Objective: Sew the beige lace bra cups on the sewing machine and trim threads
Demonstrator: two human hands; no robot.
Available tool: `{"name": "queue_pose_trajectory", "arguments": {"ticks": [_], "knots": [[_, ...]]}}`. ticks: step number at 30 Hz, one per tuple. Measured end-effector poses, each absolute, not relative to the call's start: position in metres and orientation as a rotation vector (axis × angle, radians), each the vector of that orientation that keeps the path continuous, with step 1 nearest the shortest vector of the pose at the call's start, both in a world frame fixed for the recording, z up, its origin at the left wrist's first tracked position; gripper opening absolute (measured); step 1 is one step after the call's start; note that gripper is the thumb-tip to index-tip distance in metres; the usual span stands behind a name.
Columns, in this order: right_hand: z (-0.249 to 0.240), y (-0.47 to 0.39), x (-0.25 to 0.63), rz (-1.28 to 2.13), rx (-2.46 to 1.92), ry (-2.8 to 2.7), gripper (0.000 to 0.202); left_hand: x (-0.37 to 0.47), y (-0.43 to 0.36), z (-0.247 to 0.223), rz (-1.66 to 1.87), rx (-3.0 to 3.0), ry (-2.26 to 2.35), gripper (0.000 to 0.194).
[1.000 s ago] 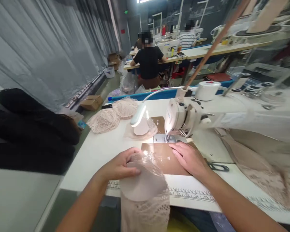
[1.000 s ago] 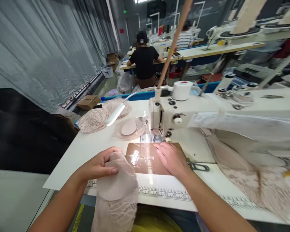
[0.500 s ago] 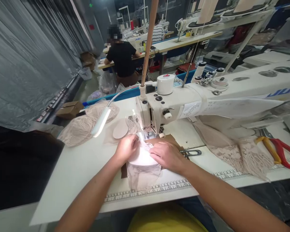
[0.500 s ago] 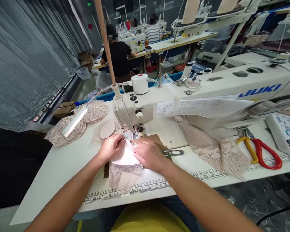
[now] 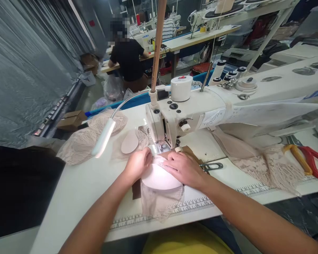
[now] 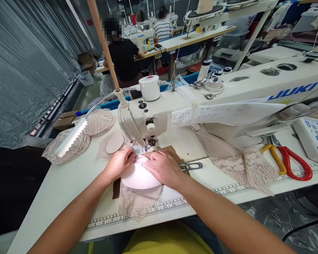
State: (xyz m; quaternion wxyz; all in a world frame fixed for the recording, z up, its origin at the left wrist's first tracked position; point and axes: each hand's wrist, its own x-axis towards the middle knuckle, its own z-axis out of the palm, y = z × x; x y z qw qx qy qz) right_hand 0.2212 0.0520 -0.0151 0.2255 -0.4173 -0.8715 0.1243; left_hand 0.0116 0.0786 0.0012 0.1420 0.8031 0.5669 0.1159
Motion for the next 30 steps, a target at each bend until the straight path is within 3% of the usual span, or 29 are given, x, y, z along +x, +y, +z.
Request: {"name": "queue_pose_trajectory", "arguments": {"ticks": [4, 10, 19, 30], "knots": [[-0.021, 0.054, 0.219, 0.340, -1.209, -2.419, 0.022, 0.012, 0.064, 0.018, 0.394, 2.426, 1.697, 0.020], [-0.023, 0.054, 0.218, 0.293, -1.278, -2.442, 0.016, 0.028, 0.044, 0.011, 0.388, 2.737, 1.184, 0.022], [-0.018, 0.057, 0.215, 0.282, -1.380, -2.451, 0.029, 0.020, 0.058, -0.002, 0.303, 2.736, 1.182, 0.039], [-0.012, 0.059, 0.211, 0.243, -1.490, -2.420, 0.023, 0.013, 0.076, -0.001, 0.132, 2.740, 1.127, 0.054]]}}
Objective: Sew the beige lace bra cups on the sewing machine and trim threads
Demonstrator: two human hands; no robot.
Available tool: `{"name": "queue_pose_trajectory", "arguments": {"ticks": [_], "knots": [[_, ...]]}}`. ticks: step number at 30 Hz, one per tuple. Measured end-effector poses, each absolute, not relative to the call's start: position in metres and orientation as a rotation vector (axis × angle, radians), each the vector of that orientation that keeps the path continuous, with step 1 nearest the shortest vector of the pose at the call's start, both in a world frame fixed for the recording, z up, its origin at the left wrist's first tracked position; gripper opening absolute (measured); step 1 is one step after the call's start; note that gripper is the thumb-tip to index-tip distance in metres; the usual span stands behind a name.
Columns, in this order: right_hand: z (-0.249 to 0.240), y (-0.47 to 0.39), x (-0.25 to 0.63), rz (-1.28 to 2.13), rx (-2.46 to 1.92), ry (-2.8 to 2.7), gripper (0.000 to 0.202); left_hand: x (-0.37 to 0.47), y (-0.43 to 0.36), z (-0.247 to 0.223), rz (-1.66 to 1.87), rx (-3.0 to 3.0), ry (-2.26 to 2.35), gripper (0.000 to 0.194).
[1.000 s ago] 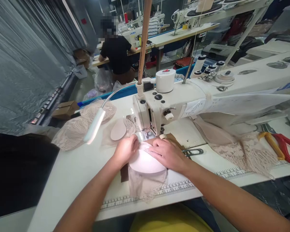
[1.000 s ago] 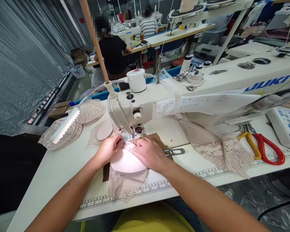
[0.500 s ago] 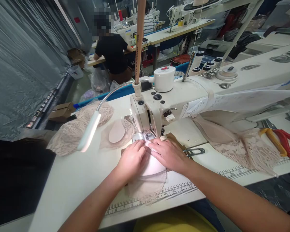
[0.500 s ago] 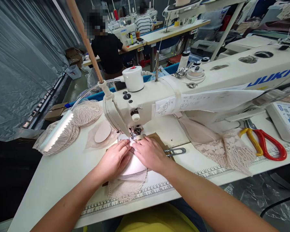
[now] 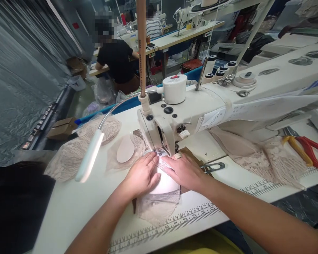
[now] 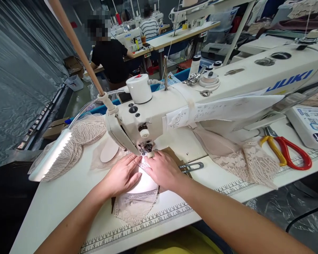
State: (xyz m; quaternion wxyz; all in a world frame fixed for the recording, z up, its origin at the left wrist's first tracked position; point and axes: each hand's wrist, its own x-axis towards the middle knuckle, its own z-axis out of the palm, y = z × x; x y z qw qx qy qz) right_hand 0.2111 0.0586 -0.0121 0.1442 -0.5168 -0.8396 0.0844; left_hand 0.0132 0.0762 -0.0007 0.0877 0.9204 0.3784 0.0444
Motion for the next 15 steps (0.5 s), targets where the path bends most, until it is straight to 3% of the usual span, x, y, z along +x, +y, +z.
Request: {"name": "queue_pose_trajectory", "arguments": {"ticks": [6, 10, 15], "knots": [[-0.012, 0.059, 0.210, 0.182, -1.507, -2.403, 0.024, 0.008, 0.091, 0.006, 0.045, 2.773, 1.005, 0.054], [-0.014, 0.060, 0.212, 0.186, -1.483, -2.380, 0.023, 0.004, 0.095, 0.018, -0.062, 2.839, 0.940, 0.044], [-0.017, 0.060, 0.217, 0.155, -1.429, -2.303, 0.029, 0.007, 0.083, 0.020, 0.127, 2.901, 1.010, 0.035]]}}
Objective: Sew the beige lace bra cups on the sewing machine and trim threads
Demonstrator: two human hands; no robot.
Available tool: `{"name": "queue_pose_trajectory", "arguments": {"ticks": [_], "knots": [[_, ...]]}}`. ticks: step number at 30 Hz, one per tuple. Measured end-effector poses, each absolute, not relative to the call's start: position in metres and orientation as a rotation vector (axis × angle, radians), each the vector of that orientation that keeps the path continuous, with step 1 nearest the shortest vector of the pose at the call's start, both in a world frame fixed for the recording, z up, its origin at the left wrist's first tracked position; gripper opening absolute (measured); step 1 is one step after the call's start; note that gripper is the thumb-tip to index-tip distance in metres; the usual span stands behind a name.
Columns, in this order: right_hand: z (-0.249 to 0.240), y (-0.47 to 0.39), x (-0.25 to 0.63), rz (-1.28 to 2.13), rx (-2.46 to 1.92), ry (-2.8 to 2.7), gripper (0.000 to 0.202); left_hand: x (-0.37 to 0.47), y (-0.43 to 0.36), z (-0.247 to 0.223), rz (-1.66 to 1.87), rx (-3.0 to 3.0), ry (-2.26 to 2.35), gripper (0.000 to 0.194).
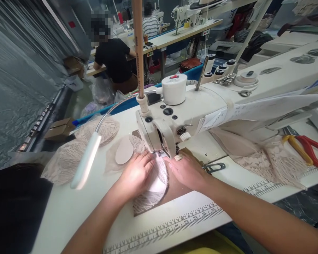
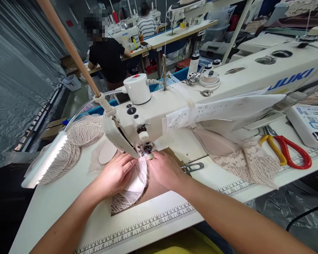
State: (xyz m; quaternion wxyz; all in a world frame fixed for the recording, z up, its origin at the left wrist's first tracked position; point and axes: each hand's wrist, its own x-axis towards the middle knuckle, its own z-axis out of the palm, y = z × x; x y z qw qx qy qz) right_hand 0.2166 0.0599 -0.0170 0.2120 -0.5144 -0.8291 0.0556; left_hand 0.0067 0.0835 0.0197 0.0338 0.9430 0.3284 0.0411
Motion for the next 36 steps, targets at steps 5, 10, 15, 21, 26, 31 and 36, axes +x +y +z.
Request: {"name": "queue_pose_trajectory", "arguments": {"ticks": [5, 10, 15, 21, 26, 31, 36], "knots": [[-0.019, 0.058, 0.218, 0.216, -1.288, -2.321, 0.031, 0.014, 0.071, 0.006, 0.332, 2.830, 1.007, 0.028], [-0.022, 0.056, 0.218, 0.269, -1.230, -2.427, 0.028, 0.013, 0.070, 0.001, 0.377, 2.807, 1.004, 0.027], [-0.024, 0.056, 0.220, 0.240, -1.235, -2.441, 0.028, 0.011, 0.071, 0.001, 0.389, 2.779, 1.002, 0.026], [-0.023, 0.058, 0.215, 0.161, -1.270, -2.443, 0.027, 0.011, 0.073, -0.002, 0.384, 2.779, 1.040, 0.028], [-0.021, 0.057, 0.214, 0.134, -1.266, -2.406, 0.029, 0.009, 0.076, -0.005, 0.420, 2.801, 1.044, 0.026], [-0.023, 0.057, 0.216, 0.116, -1.236, -2.444, 0.028, 0.004, 0.078, -0.010, 0.431, 2.849, 0.883, 0.029], [-0.024, 0.057, 0.217, 0.096, -1.239, -2.489, 0.027, 0.002, 0.079, -0.014, 0.417, 2.864, 0.835, 0.034]]}}
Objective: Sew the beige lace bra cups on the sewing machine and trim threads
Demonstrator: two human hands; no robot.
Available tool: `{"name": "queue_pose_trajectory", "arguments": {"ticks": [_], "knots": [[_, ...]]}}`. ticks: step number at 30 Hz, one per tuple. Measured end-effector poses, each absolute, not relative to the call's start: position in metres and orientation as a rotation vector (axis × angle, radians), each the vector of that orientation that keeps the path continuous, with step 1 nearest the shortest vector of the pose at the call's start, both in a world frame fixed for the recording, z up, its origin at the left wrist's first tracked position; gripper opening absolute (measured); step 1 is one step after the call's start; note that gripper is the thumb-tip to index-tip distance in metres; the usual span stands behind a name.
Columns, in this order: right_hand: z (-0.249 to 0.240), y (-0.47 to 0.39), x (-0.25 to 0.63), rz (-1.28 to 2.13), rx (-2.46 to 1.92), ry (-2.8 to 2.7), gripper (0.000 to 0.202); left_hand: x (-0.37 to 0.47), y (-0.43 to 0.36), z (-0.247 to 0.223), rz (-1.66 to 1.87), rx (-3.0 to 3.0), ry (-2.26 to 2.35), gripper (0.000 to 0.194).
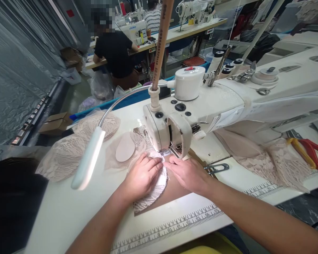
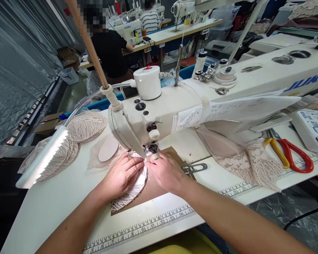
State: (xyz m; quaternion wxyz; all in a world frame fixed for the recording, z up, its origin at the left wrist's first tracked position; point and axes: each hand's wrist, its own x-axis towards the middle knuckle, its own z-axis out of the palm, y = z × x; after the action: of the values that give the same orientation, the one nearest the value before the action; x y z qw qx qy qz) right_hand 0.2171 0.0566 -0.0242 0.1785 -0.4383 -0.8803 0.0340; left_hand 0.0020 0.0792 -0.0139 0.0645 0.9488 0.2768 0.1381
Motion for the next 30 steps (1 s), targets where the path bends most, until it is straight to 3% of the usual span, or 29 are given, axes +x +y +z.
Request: {"name": "queue_pose_trajectory", "arguments": {"ticks": [19, 30], "knots": [[-0.020, 0.059, 0.208, 0.186, -1.478, -2.460, 0.027, 0.008, 0.082, -0.015, 0.367, 2.888, 0.907, 0.037], [-0.018, 0.059, 0.213, 0.183, -1.324, -2.454, 0.031, 0.005, 0.092, -0.020, 0.372, 2.875, 0.891, 0.036]]}}
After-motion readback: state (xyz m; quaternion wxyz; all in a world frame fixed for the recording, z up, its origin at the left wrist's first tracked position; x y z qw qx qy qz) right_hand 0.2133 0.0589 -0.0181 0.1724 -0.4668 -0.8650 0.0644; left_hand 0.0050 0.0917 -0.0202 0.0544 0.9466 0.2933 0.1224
